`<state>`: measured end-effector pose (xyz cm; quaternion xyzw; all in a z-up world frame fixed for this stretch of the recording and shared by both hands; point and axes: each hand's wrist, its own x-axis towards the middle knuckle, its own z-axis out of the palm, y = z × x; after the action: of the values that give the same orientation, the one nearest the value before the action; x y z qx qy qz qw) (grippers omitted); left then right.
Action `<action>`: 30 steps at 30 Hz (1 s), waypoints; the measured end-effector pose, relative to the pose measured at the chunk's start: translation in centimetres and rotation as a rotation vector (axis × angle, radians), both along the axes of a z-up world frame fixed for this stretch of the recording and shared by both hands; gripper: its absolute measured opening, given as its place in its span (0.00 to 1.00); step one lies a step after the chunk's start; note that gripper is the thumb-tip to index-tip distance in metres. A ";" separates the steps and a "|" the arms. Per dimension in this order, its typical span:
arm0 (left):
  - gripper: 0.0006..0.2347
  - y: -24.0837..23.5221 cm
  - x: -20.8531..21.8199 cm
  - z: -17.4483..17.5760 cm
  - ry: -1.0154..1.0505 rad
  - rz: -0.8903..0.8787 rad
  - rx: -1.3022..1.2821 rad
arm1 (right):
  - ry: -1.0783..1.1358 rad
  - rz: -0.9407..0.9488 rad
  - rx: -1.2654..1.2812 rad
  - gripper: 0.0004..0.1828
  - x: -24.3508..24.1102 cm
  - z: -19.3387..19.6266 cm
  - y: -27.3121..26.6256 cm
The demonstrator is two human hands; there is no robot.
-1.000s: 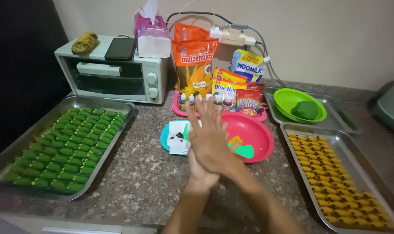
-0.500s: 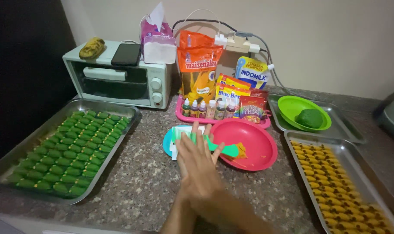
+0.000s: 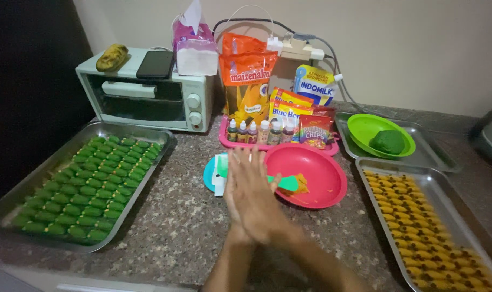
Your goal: Shaping and texturing small pieces of dough using a comb to create decorative pastries
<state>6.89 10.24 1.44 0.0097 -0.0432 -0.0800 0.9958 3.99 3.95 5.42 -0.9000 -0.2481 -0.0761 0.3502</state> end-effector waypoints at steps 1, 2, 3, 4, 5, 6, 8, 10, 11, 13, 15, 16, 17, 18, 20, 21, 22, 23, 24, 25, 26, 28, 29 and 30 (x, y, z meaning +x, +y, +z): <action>0.24 0.2 0.1 -0.8 -0.013 -0.019 -0.003 | 0.003 0.009 0.022 0.37 -0.5 -0.6 0.0; 0.24 0.2 0.1 -1.6 -0.027 -0.042 -0.007 | 0.004 0.014 0.042 0.37 -1.1 -1.2 -0.2; 0.24 0.2 -0.6 0.1 -0.025 -0.041 -0.008 | 0.006 0.015 0.041 0.37 -0.4 -0.5 -0.2; 0.24 0.3 -1.4 1.9 -0.021 -0.048 -0.034 | 0.009 0.016 0.065 0.38 0.3 0.2 -0.2; 0.25 0.3 -2.1 3.6 -0.016 -0.055 -0.060 | 0.012 0.017 0.090 0.38 0.9 1.0 -0.2; 0.25 -0.2 -2.2 3.2 -0.019 -0.058 -0.056 | 0.009 0.014 0.094 0.38 1.6 1.8 -0.6; 0.31 -1.0 -2.2 2.5 0.103 -0.006 0.040 | 0.000 0.023 0.141 0.40 3.0 3.5 -1.2; 0.30 -1.0 -2.3 3.1 0.109 -0.005 0.043 | -0.004 0.030 0.164 0.40 3.1 3.7 -1.3; 0.30 -1.1 -2.3 3.3 0.120 -0.006 0.045 | -0.003 0.036 0.186 0.41 3.1 3.6 -1.3; 0.28 -0.9 -2.9 4.5 0.102 -0.022 0.038 | -0.003 0.040 0.208 0.42 2.5 2.8 -1.1; 0.25 -0.6 -2.6 3.1 0.093 -0.035 0.028 | 0.006 0.047 0.229 0.42 1.4 1.4 -1.1; 0.24 -0.3 -1.8 1.5 -0.049 -0.021 -0.046 | 0.007 0.056 0.251 0.43 0.8 0.7 -1.1; 0.23 0.0 -1.0 -0.2 -0.191 -0.009 -0.120 | 0.009 0.065 0.273 0.44 0.2 0.1 -1.1; 0.23 0.3 -1.6 0.2 -0.191 -0.006 -0.119 | 0.009 0.068 0.273 0.44 -0.2 -0.3 -1.0; 0.22 0.7 -3.0 1.0 -0.006 0.002 0.057 | 0.009 0.080 0.315 0.45 -1.1 -1.2 -1.0; 0.22 -0.2 -2.4 0.6 -0.006 0.001 0.056 | 0.009 0.079 0.314 0.45 -0.4 -0.5 -1.3; 0.20 -1.0 -1.9 0.1 -0.294 0.091 0.082 | 0.012 0.078 0.339 0.46 0.1 0.2 -1.6; 0.25 -1.8 -1.4 -0.4 -0.584 0.171 0.106 | 0.015 0.076 0.364 0.47 0.7 0.9 -1.9; 0.25 -2.1 -1.6 -0.1 -0.586 0.166 0.105 | 0.012 0.071 0.365 0.47 1.3 1.7 -2.3; 0.25 -2.3 -1.8 0.3 -0.352 0.035 -0.012 | 0.009 0.071 0.387 0.47 1.9 2.5 -2.5; 0.29 -2.4 -1.9 0.7 -0.120 -0.096 -0.125 | 0.004 0.072 0.411 0.48 2.6 3.3 -2.7; 0.31 -2.5 -1.9 0.6 -0.088 -0.085 -0.096 | -0.008 0.076 0.431 0.49 2.3 3.2 -3.9; 0.33 -2.5 -1.8 0.5 -0.054 -0.070 -0.070 | -0.016 0.084 0.449 0.50 2.2 3.2 -4.5; 0.33 -2.5 -1.5 0.1 -0.053 -0.065 -0.076 | -0.013 0.088 0.444 0.50 1.6 3.0 -5.3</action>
<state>5.39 7.78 1.53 -0.0272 -0.0729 -0.1104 0.9908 5.61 -1.35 8.47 -0.7886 -0.2669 -0.1194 0.5410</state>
